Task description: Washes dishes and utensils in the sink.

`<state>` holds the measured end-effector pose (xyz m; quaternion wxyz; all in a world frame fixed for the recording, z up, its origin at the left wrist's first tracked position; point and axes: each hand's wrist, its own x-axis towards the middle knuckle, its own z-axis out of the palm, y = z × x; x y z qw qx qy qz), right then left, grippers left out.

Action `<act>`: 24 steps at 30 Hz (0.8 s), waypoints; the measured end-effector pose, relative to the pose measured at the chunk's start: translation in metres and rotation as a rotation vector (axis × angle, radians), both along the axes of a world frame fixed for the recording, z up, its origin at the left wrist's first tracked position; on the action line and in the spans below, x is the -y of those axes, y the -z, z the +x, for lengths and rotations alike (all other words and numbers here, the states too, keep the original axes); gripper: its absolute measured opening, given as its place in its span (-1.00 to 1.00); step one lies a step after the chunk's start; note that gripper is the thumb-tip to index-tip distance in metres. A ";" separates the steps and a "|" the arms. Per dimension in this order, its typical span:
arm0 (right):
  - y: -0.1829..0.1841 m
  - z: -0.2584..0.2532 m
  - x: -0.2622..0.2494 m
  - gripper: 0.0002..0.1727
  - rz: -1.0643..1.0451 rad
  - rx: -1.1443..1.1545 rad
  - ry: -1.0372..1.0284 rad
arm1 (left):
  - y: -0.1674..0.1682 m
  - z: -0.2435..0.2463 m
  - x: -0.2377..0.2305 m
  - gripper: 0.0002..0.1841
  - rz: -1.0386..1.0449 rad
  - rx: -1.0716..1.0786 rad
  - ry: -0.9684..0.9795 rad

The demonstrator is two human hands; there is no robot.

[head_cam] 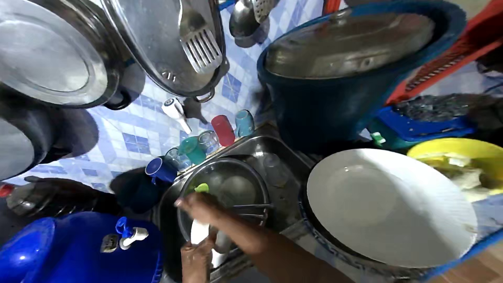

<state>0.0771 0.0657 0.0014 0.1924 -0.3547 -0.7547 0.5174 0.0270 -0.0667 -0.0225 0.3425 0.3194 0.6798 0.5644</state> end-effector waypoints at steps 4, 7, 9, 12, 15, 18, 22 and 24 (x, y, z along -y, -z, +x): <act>-0.018 -0.006 0.032 -0.46 0.371 -0.085 -0.158 | 0.006 -0.013 0.004 -0.73 0.178 0.002 0.031; -0.005 -0.004 -0.006 -0.44 -0.097 -0.246 0.030 | 0.000 -0.004 0.012 -0.78 0.214 -0.066 -0.052; 0.007 -0.007 -0.020 -0.41 -0.283 -0.278 0.146 | -0.003 -0.003 0.015 -0.79 0.200 -0.050 -0.060; -0.020 -0.003 0.001 -0.46 0.090 -0.111 0.020 | 0.001 -0.015 0.019 -0.63 0.132 0.053 0.022; -0.039 -0.009 0.033 -0.45 0.446 0.020 -0.257 | 0.002 -0.020 0.019 -0.72 0.128 0.056 0.022; -0.009 -0.017 0.021 -0.53 0.353 -0.192 -0.219 | 0.004 -0.023 0.017 -0.82 0.133 0.042 -0.009; 0.055 -0.005 -0.034 -0.64 -0.244 -0.316 0.397 | -0.004 -0.019 0.015 -0.90 0.198 0.232 -0.223; 0.076 0.021 -0.055 -0.59 -0.278 -0.134 0.692 | -0.012 -0.027 0.011 -0.78 0.150 0.321 -0.274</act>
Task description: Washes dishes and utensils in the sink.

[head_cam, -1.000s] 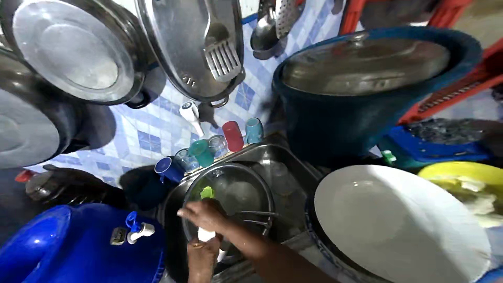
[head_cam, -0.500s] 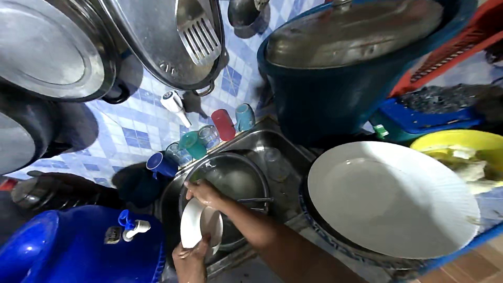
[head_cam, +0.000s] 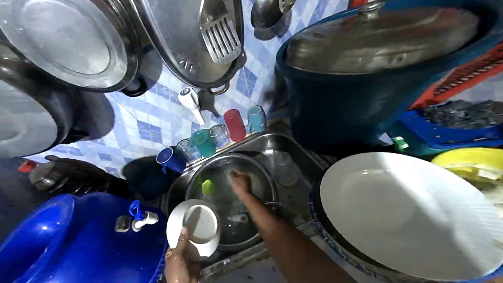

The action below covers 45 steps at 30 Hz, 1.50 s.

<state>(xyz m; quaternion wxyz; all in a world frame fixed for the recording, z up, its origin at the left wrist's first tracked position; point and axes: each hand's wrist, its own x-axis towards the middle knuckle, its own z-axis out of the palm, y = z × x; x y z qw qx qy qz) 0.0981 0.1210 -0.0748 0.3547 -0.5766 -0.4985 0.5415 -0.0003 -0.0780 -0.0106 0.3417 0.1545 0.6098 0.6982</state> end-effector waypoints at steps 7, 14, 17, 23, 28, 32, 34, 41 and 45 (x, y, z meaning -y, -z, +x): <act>0.030 -0.002 0.001 -0.54 -0.458 -0.906 0.117 | 0.028 -0.016 -0.037 -0.54 -0.061 0.281 0.059; -0.101 -0.010 0.051 -0.60 0.074 -0.317 -0.670 | 0.018 -0.024 -0.088 -0.76 -0.232 0.039 0.279; -0.099 0.023 0.062 -0.65 0.272 0.048 -0.576 | -0.012 -0.031 -0.088 -0.71 -0.354 -0.084 0.330; -0.015 0.065 0.103 -0.45 0.104 0.618 -0.908 | -0.067 -0.046 -0.064 -0.69 -0.257 -0.077 0.406; -0.003 0.077 0.121 -0.46 0.178 0.778 -1.016 | -0.097 -0.053 -0.019 -0.78 -0.294 -0.145 0.387; -0.011 0.079 0.120 -0.40 0.174 0.846 -1.103 | -0.110 -0.065 0.049 -0.83 -0.432 -0.449 0.509; -0.013 0.078 0.119 -0.39 0.170 0.860 -1.107 | -0.107 -0.068 0.086 -0.85 -0.581 -0.667 0.533; -0.003 0.079 0.120 -0.31 0.198 0.893 -1.122 | -0.023 -0.043 0.188 -0.58 -0.866 -1.228 0.516; -0.002 0.078 0.120 -0.32 0.197 0.925 -1.119 | 0.028 -0.037 0.216 -0.63 -0.790 -1.441 0.417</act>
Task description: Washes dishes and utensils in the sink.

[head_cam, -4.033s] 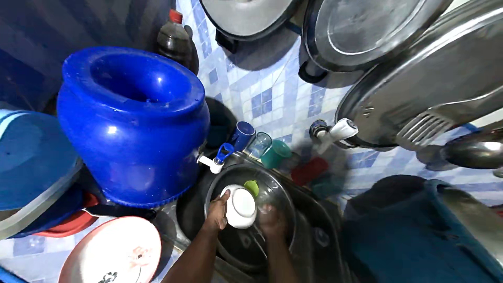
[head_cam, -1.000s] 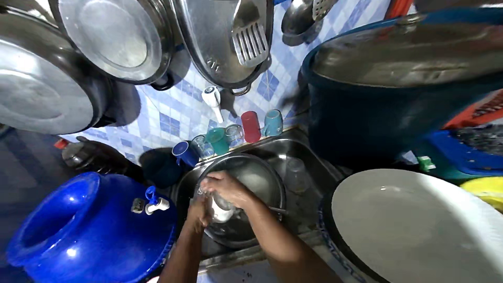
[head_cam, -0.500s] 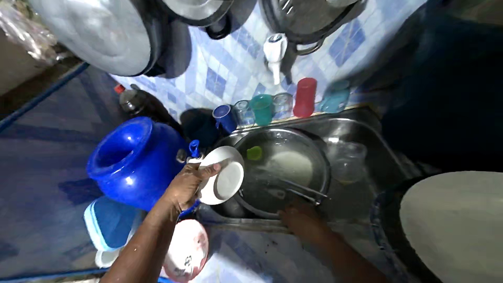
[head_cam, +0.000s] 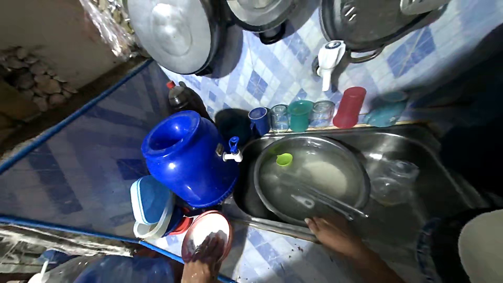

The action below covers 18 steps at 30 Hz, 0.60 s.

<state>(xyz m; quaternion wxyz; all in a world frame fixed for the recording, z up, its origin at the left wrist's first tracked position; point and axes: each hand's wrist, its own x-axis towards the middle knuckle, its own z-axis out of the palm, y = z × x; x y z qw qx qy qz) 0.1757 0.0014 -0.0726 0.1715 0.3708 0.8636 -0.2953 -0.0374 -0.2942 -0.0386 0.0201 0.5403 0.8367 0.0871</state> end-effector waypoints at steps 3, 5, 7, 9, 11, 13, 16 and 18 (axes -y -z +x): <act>0.003 0.001 0.002 -0.32 0.048 0.001 -0.011 | 0.023 -0.003 0.003 -0.63 0.127 -0.140 0.044; 0.002 0.002 0.003 -0.32 0.059 0.009 -0.013 | 0.030 -0.005 0.002 -0.58 0.162 -0.187 0.073; -0.002 0.001 0.006 -0.31 0.034 0.019 -0.002 | 0.029 -0.004 0.001 -0.51 0.108 -0.155 0.082; -0.004 0.001 0.007 -0.30 0.013 0.017 0.021 | 0.032 -0.005 0.001 -0.48 0.074 -0.133 0.094; -0.001 0.002 0.007 -0.31 -0.022 -0.003 0.047 | 0.033 -0.006 0.001 -0.45 0.046 -0.109 0.092; 0.003 0.003 0.004 -0.31 -0.057 -0.019 0.057 | 0.030 -0.006 -0.001 -0.40 -0.020 -0.077 0.054; -0.004 0.005 -0.004 -0.42 -0.130 -0.113 0.074 | 0.012 0.006 -0.014 -0.24 -0.098 0.041 -0.028; -0.012 0.001 -0.015 -0.53 -0.188 -0.272 0.133 | 0.001 0.021 -0.031 -0.16 0.035 0.052 0.028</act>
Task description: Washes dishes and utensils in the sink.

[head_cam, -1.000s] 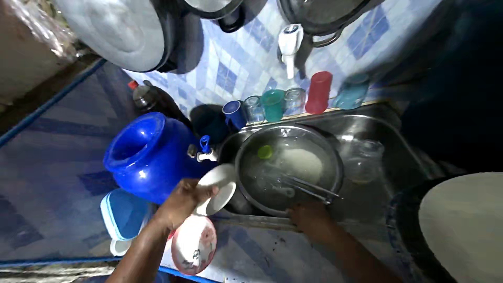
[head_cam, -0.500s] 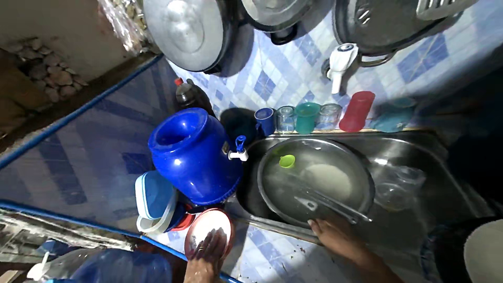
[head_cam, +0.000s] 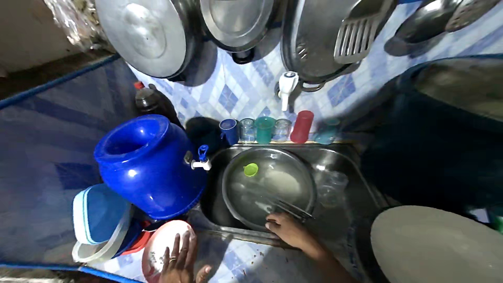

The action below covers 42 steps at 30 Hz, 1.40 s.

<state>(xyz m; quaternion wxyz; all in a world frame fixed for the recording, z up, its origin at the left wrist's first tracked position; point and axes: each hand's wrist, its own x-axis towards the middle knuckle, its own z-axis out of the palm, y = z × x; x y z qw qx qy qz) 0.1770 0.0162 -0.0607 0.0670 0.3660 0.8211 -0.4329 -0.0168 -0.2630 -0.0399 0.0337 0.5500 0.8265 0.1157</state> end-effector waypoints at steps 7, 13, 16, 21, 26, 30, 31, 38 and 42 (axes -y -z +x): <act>0.028 -0.063 -0.027 -0.45 0.213 0.182 -0.018 | 0.009 0.050 -0.136 -0.45 0.036 0.340 0.185; 0.015 -0.077 -0.012 -0.34 0.363 0.392 -0.187 | 0.025 0.035 -0.212 -0.57 -0.115 0.875 -0.212; 0.017 -0.069 -0.014 -0.30 0.320 0.478 -0.192 | 0.037 0.017 -0.217 -0.65 0.077 1.281 -0.507; 0.041 -0.050 -0.028 -0.38 0.291 0.380 -0.018 | 0.053 0.005 -0.233 -0.82 0.200 1.636 -0.711; 0.056 -0.037 -0.042 0.01 -0.080 0.015 0.221 | 0.052 0.028 -0.231 -0.61 0.172 1.525 -0.616; 0.031 -0.032 -0.038 -0.22 -0.303 -0.200 0.461 | 0.058 0.026 -0.237 -0.54 0.287 1.438 -0.594; 0.023 -0.034 -0.039 -0.21 -0.306 -0.185 0.483 | 0.057 0.025 -0.238 -0.59 0.286 1.448 -0.602; -0.050 -0.037 -0.060 -0.27 -0.080 -0.028 0.349 | 0.063 0.010 -0.249 -0.67 0.363 1.565 -0.606; -0.105 -0.033 -0.071 -0.26 0.079 0.091 0.278 | 0.034 0.005 -0.245 -0.29 0.363 1.135 -0.058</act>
